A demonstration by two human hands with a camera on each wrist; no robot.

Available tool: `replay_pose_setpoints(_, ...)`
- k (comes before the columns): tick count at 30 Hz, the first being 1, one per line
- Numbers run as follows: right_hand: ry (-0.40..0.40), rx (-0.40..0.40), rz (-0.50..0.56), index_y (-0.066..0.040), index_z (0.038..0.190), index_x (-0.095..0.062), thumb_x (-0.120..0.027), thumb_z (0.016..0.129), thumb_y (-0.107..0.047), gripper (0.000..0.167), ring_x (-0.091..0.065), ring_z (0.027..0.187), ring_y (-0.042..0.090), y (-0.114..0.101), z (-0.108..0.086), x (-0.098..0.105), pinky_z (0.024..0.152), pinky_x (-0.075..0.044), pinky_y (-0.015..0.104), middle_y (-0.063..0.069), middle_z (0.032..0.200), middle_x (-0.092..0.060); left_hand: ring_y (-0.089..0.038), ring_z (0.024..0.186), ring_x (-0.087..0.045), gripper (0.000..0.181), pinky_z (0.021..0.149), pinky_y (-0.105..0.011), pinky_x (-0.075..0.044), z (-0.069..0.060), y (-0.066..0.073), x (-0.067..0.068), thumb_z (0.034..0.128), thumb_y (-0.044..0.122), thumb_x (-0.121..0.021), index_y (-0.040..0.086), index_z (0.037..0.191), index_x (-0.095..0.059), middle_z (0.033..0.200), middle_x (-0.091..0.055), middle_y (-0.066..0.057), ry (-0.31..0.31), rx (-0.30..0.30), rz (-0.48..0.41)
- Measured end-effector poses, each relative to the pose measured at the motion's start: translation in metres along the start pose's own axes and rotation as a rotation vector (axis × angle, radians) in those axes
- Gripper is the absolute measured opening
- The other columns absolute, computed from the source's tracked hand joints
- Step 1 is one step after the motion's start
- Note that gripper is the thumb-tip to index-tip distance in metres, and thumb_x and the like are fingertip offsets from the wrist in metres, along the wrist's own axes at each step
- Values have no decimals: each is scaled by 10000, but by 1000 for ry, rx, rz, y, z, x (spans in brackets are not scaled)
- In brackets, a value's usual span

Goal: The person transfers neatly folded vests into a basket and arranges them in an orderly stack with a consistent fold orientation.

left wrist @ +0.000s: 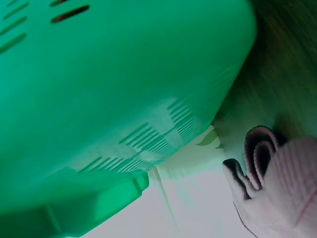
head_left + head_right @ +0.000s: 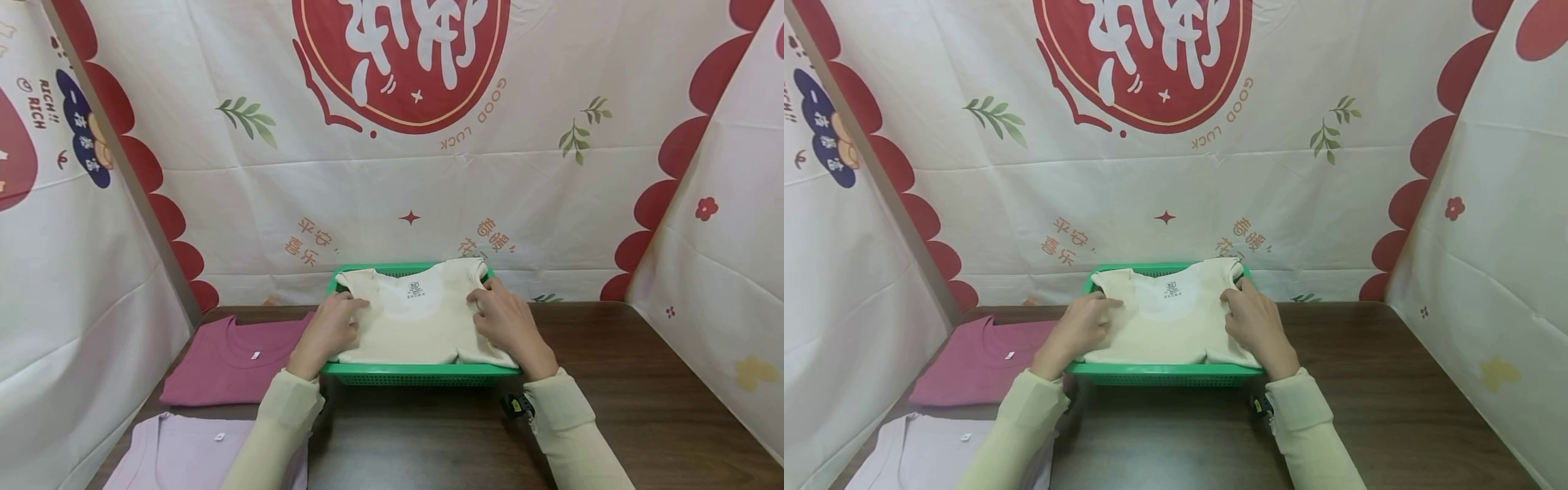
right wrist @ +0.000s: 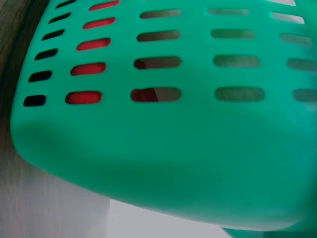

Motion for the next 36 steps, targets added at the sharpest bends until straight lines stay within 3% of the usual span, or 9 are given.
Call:
replay_pose_setpoints(5,88,47,-62,-72,1066,-810,-625,932,-22,234,-523,695,225,0,-2,1,529,-351,290,123,1005,-676,-323,1031,-563,479,859,-428,-535,-3,-1,1,808,-114,-605,147,1158,-803,960,-726,-82,76,-31,82)
replay_pose_setpoints(8,121,59,-83,-81,1011,-831,-644,923,-10,218,-574,810,292,1,-3,2,610,-405,335,112,960,-710,-380,1131,-555,385,987,-515,-492,-4,-2,1,863,-57,-619,150,1124,-811,922,-713,-79,97,-32,115)
replay_pose_setpoints(13,119,67,-89,-69,1000,-834,-641,919,3,222,-580,929,371,3,-3,1,814,-466,477,144,974,-734,-442,1347,-474,146,1115,-724,-328,-4,-4,0,931,76,-659,133,985,-782,1040,-714,-97,47,45,124)
replay_pose_setpoints(16,100,57,-86,-51,1019,-826,-601,925,5,250,-577,1017,417,4,-3,1,893,-466,548,207,1087,-709,-466,1466,-380,66,1153,-798,-199,-5,-6,0,931,118,-681,130,912,-743,1135,-712,-118,-7,97,101)
replay_pose_setpoints(23,13,12,-76,-61,892,-804,-551,910,-9,259,-483,1289,534,10,-3,1,1026,-413,685,324,1432,-539,-496,1553,-222,48,1193,-773,-132,-8,-9,-1,874,134,-738,126,846,-701,1255,-662,-159,-123,147,102)
replay_pose_setpoints(30,-129,-11,-55,-121,761,-735,-622,887,-51,183,-304,1452,594,13,-2,1,1076,-282,820,332,1602,-359,-510,1558,-189,104,1217,-726,-172,-8,-8,-1,848,169,-794,116,846,-704,1427,-552,-211,-143,157,113)
replay_pose_setpoints(33,-143,-6,-37,-53,872,-773,-636,914,-66,144,-256,1488,577,10,-1,7,1119,-276,782,328,1621,-328,-507,1552,-210,114,1215,-726,-180,-8,-8,0,867,154,-771,90,958,-742,1456,-518,-233,-124,153,103)
replay_pose_setpoints(36,-126,18,-7,17,1072,-779,-662,948,-100,207,-303,1488,534,2,-1,18,1134,-333,717,308,1598,-386,-489,1548,-240,306,1220,-709,-196,-8,-4,4,910,154,-747,67,1202,-735,1484,-489,-247,-74,141,80)
Point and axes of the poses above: each hand's wrist, its own z-axis towards the middle knuckle, its own x-axis out of the back of the hand, y = z × x, the point moved 2 cm from there along z, towards the middle knuckle
